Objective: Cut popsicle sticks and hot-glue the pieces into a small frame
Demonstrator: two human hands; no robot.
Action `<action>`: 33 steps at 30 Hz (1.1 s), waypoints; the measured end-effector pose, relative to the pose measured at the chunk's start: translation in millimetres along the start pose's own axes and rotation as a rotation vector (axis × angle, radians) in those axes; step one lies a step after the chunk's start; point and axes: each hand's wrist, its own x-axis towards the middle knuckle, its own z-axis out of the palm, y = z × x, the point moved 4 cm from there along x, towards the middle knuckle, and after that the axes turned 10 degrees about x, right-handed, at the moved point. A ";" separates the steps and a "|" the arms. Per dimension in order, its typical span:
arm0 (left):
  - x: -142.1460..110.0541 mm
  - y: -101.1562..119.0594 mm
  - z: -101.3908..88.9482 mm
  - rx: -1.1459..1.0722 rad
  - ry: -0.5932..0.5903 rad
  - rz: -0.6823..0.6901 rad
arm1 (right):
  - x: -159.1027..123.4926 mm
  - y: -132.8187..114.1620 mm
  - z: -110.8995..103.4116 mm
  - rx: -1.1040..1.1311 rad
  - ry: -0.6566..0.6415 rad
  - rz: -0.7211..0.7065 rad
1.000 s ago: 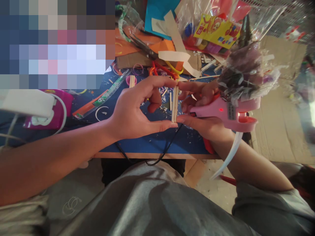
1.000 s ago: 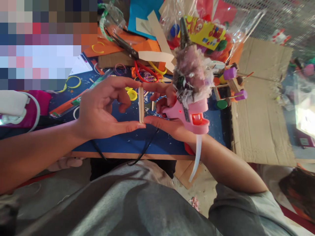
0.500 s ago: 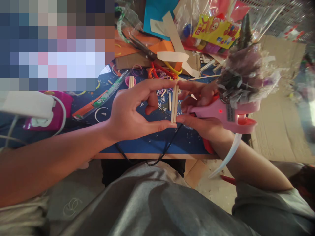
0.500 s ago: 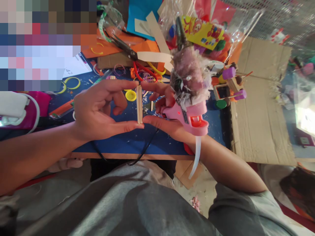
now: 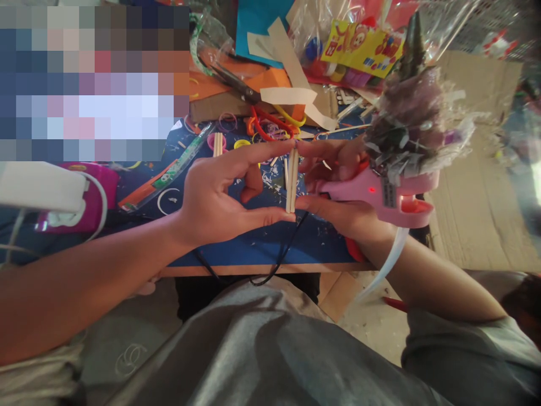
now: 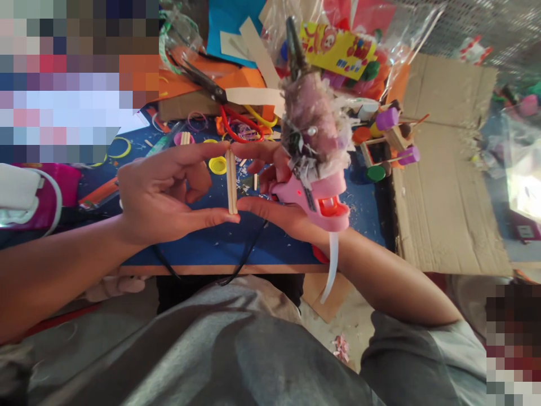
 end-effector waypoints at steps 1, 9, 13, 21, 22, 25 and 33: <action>0.3 -0.1 0.2 0.005 0.002 0.017 | 0.3 0.5 -0.1 0.004 -0.002 0.003; 4.5 7.7 -1.0 0.003 0.051 0.066 | 0.2 0.0 -2.4 0.024 0.011 0.016; 5.5 7.4 -0.3 0.029 0.029 0.037 | 2.2 -3.3 2.6 0.006 -0.033 0.008; 0.0 -3.7 1.2 0.033 0.019 0.084 | 5.2 -7.9 6.3 -0.007 -0.093 -0.051; -0.8 -4.3 1.3 0.035 0.011 0.081 | 5.6 -8.8 6.6 0.001 -0.083 -0.053; -2.0 -5.7 1.6 0.024 -0.019 0.046 | 6.0 -11.0 8.0 0.009 -0.080 -0.072; -0.5 -3.3 2.1 0.018 -0.020 -0.001 | 7.8 -15.2 9.7 0.052 -0.077 -0.076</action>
